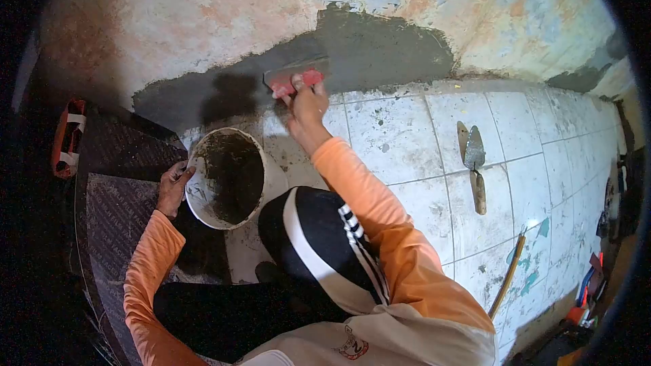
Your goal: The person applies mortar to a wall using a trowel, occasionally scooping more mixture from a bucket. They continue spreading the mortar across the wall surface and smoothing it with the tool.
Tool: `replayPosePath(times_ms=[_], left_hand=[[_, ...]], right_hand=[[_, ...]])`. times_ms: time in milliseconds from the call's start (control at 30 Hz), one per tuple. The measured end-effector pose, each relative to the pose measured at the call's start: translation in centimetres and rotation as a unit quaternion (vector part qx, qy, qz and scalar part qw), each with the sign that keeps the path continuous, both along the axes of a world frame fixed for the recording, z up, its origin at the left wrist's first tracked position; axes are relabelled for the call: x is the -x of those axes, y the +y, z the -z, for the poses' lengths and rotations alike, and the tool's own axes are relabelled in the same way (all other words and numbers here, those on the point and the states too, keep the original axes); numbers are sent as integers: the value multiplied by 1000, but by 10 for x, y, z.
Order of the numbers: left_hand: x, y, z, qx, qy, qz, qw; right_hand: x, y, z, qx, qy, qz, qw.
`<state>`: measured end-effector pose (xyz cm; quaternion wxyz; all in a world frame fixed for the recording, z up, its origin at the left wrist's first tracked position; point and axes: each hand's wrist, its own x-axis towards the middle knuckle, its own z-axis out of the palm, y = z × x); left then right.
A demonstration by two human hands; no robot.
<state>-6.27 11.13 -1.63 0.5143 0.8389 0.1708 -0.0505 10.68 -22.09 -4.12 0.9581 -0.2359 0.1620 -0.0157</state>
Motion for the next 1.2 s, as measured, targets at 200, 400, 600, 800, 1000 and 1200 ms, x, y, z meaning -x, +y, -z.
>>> replayPosePath(times_ms=[200,400,600,800,1000,1200], left_hand=[[2,0,3,43,-8,-8,999],[-3,-1,3,25,-11,-12,1000],[-4,-1,2,8,-9,4,1000],[-2,-5,-2,16,3,-3,1000],[-4,2,4,8,4,-8,1000],[-5,5,5,7,12,-5,1000]], right_hand=[[-82,39,-39,6,19,67,998],[-86,60,-110,57,41,120,990],[-10,15,-41,41,-66,-29,997],[-4,-42,68,83,25,70,994],[-73,-26,36,73,39,111,990],[-84,15,-36,118,58,172,976]])
